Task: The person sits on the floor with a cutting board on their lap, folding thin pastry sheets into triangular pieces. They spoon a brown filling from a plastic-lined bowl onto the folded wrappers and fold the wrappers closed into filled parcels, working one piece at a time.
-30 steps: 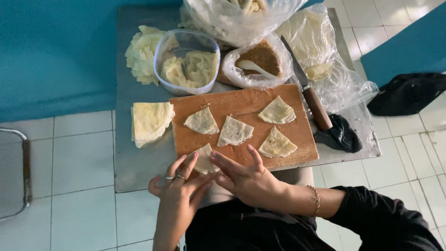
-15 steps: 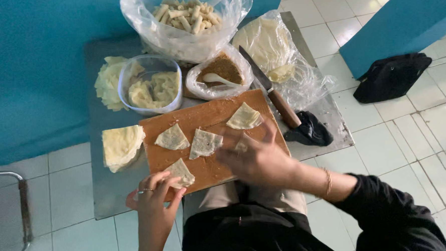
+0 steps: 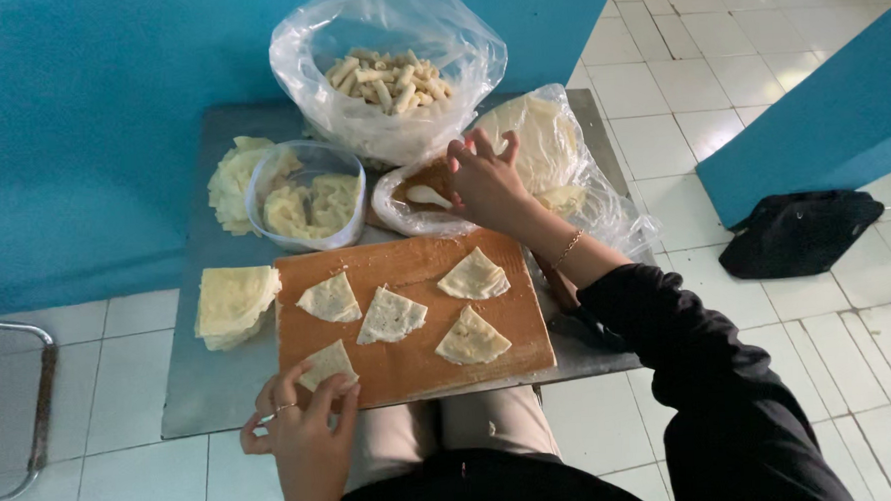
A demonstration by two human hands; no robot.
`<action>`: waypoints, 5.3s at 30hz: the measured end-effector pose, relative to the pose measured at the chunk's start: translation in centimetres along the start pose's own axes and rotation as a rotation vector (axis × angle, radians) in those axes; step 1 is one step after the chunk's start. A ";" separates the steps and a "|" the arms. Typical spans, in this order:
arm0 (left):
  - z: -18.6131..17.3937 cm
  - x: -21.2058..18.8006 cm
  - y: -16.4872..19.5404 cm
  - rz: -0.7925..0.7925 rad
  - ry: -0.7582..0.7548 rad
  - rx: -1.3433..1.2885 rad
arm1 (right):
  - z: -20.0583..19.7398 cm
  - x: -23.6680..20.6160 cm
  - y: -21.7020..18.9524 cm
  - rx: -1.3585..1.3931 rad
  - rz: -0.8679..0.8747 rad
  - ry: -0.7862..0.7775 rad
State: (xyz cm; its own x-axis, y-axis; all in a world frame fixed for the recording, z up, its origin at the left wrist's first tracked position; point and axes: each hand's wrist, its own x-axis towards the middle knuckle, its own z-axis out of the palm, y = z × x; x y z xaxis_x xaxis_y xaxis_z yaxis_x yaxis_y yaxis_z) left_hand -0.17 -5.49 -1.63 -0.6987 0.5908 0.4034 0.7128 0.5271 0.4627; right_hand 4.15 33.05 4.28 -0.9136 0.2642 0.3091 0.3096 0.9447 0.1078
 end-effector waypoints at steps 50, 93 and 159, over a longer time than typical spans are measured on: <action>0.0 1.9 4.4 0.294 -0.061 -0.184 | -0.3 -1.8 1.3 0.318 0.464 0.131; 7.2 7.9 10.3 0.395 -0.136 -0.043 | -2.2 -15.8 0.1 0.253 0.332 0.206; 4.5 2.2 7.9 0.463 -0.033 -0.341 | -6.2 -20.9 -7.4 0.189 0.109 0.385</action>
State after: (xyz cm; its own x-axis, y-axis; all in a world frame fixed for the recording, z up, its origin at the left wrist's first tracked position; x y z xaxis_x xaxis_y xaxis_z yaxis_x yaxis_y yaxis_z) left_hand 4.14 2.74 -0.66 -0.3120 0.7350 0.6021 0.8802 -0.0149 0.4743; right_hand 22.53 19.30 2.89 -0.7020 0.3067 0.6428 0.3126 0.9436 -0.1089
